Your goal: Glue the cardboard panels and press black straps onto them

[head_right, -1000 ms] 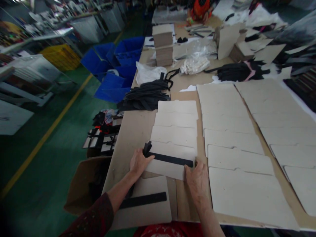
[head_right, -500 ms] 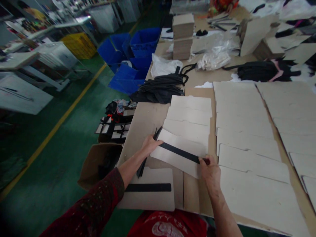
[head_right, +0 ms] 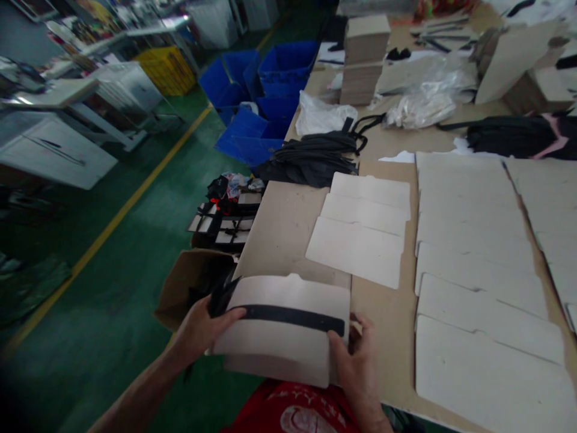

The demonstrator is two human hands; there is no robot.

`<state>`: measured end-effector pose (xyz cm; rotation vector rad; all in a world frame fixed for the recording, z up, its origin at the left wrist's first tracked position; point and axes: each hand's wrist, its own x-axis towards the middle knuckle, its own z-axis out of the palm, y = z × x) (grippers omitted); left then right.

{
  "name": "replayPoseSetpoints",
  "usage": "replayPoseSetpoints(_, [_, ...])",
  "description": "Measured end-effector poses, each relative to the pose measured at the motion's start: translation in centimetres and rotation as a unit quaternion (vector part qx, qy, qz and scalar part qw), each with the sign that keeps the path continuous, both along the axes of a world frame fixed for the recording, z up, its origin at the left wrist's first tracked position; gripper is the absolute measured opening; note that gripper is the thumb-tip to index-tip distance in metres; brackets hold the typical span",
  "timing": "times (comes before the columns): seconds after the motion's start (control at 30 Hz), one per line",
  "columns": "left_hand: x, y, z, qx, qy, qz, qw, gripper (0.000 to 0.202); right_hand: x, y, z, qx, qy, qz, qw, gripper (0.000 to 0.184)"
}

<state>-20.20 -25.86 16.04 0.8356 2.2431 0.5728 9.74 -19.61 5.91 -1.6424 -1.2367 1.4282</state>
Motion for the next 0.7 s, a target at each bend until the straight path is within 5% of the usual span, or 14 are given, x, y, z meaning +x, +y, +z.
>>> replayPoseSetpoints(0.13, [-1.2, -8.0, -6.1, -0.118, 0.043, 0.048, 0.991, 0.053, -1.3, -4.4, -3.7, 0.085, -0.155, 0.133, 0.975, 0.042])
replayPoseSetpoints(0.27, [0.1, -11.8, -10.7, -0.118, 0.108, 0.051, 0.986, 0.063, -1.0, -5.8, -4.4, 0.127, -0.229, 0.205, 0.943, 0.039])
replayPoseSetpoints(0.53, [1.2, -13.4, -12.1, -0.176, 0.071, 0.07, 0.979, 0.068, -1.1, -5.8, -5.1, 0.109, -0.286, 0.197, 0.931, 0.044])
replayPoseSetpoints(0.7, [-0.4, -10.6, -11.4, -0.186, 0.089, 0.073, 0.976, 0.071, -2.2, -4.0, -6.0, 0.052, -0.245, 0.155, 0.956, 0.052])
